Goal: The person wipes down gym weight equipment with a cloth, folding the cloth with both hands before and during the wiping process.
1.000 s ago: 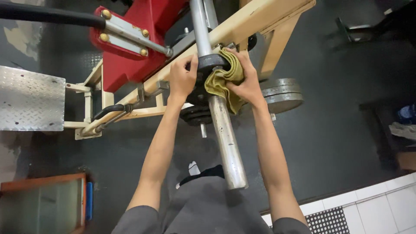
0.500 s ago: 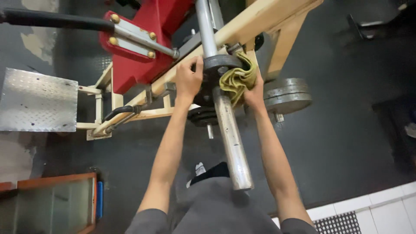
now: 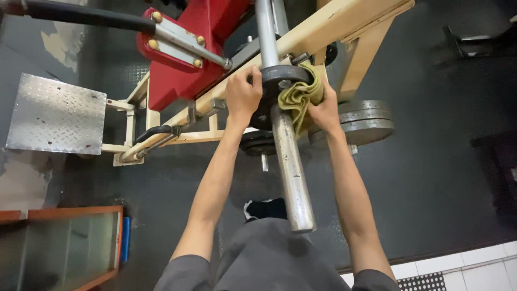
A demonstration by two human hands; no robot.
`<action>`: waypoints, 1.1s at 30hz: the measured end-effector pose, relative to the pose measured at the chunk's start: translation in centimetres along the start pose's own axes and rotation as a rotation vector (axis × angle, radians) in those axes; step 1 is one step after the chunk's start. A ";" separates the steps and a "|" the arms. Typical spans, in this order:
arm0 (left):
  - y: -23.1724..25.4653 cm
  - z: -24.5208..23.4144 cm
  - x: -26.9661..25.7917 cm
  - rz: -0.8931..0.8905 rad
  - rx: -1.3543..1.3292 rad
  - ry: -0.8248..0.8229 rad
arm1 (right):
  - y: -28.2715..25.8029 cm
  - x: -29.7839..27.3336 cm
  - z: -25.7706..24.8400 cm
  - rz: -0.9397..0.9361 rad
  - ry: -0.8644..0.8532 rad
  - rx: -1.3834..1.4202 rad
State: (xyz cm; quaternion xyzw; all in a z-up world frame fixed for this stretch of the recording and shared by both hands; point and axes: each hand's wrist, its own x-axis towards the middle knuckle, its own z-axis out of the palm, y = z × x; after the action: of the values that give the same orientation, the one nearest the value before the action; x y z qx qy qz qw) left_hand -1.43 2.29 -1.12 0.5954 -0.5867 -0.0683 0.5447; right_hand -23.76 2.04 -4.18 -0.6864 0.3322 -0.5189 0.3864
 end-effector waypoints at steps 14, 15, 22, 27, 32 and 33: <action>-0.2 -0.3 -0.1 -0.003 -0.031 0.007 | 2.0 -1.0 0.3 -0.088 0.071 0.039; -0.3 -0.2 -0.3 -0.008 -0.032 0.012 | 4.0 -1.7 -0.4 -0.087 0.064 0.038; -0.4 -0.1 -0.3 -0.035 -0.044 0.024 | 3.8 -0.7 -3.6 -0.092 -0.004 0.046; -0.4 -0.3 -0.1 -0.055 -0.006 -0.005 | -9.6 4.0 -0.7 -0.387 -0.043 -0.327; -0.2 -0.3 -0.6 -0.001 -0.086 0.023 | -9.1 4.2 0.8 -0.374 -0.121 -0.575; 0.2 -0.3 -0.2 -0.002 -0.086 0.029 | -9.1 4.5 0.7 -0.378 -0.125 -0.575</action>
State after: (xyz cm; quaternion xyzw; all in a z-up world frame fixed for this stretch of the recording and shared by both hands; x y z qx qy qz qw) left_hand -1.41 2.71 -0.95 0.5727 -0.5747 -0.0856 0.5783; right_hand -21.53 2.73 5.71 -0.8469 0.3075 -0.4235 0.0939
